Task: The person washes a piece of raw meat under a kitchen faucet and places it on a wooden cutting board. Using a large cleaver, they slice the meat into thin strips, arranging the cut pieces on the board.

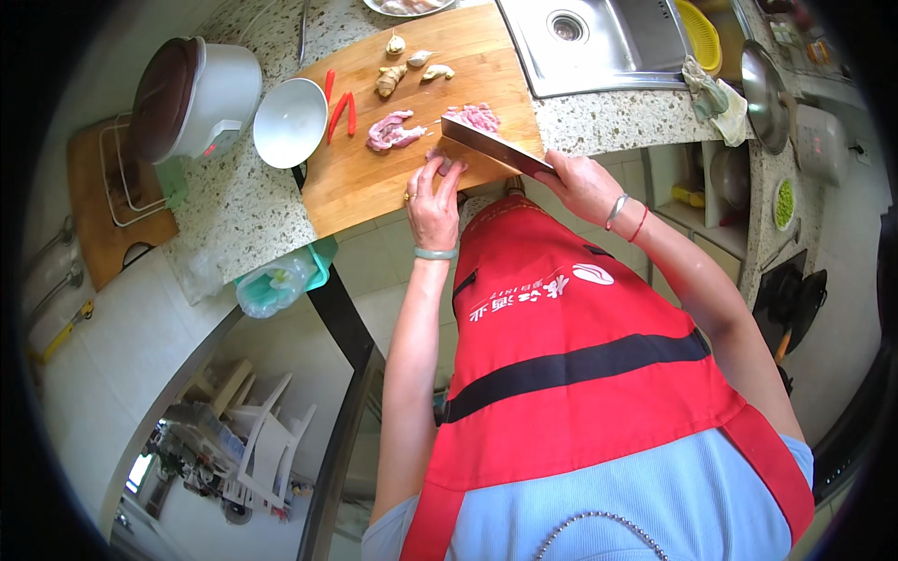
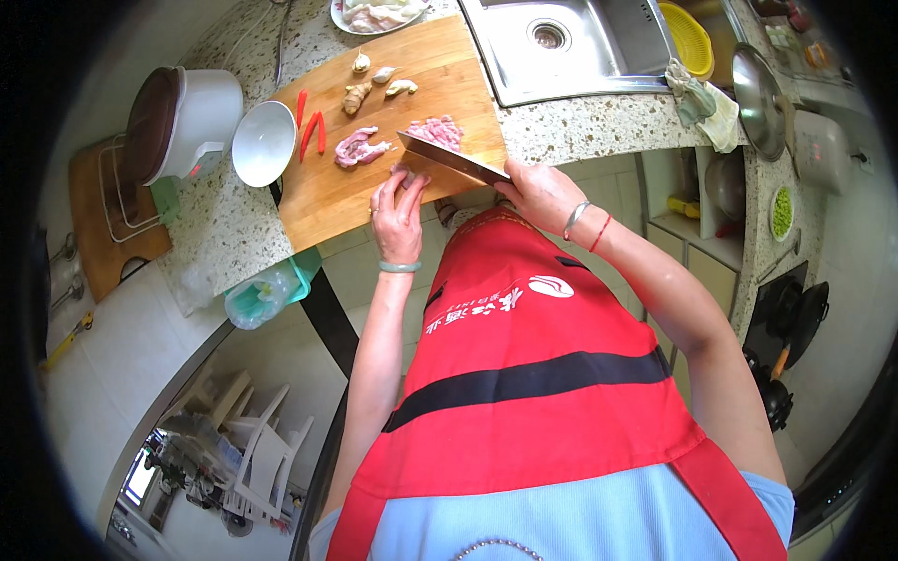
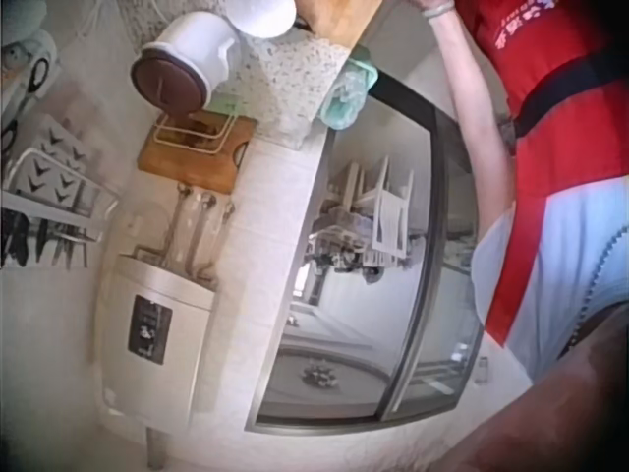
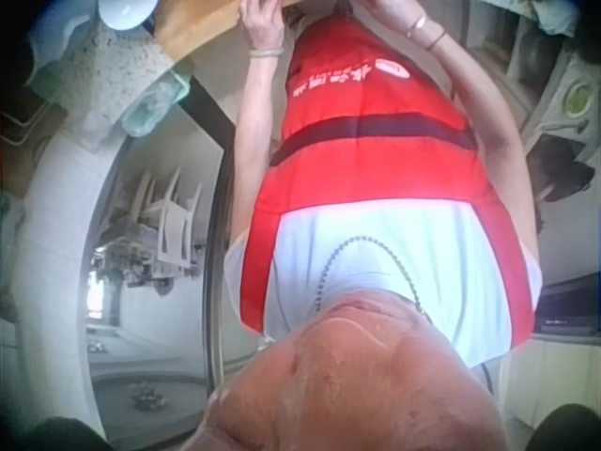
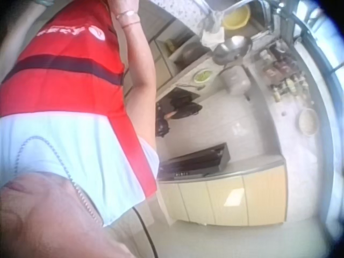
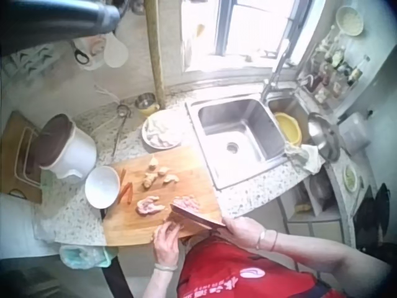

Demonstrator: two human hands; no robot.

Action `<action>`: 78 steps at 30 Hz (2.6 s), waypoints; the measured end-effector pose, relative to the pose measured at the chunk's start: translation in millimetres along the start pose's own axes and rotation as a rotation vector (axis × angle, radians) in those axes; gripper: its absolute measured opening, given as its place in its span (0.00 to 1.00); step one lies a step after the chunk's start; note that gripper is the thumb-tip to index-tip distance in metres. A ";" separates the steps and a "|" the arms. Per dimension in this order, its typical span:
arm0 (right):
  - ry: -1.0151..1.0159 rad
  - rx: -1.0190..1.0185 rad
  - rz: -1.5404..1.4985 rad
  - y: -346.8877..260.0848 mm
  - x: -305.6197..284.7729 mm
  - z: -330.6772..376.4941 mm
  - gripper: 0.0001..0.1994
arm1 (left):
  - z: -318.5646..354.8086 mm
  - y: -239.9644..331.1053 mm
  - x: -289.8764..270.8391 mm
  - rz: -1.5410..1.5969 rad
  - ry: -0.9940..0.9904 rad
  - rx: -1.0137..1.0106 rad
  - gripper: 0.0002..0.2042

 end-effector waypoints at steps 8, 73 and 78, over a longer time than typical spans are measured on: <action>0.016 -0.021 -0.005 5.3 1.4 0.1 0.12 | -2.7 5.9 4.7 0.027 0.018 -0.004 0.11; -0.042 -0.150 0.281 -12.4 -15.3 -18.7 0.15 | -11.1 6.0 43.8 0.041 0.382 -0.188 0.06; -0.070 -0.157 0.276 -14.3 -13.1 -26.2 0.15 | -12.8 10.7 39.6 0.036 0.376 -0.175 0.06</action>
Point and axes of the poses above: each hand's wrist, its own z-axis away from the middle knuckle, its own x-axis out of the palm, y = z × x, the point moved 1 cm from there along -z, towards the middle knuckle, and after that the axes turned 14 degrees about x, right-handed, at the moved point
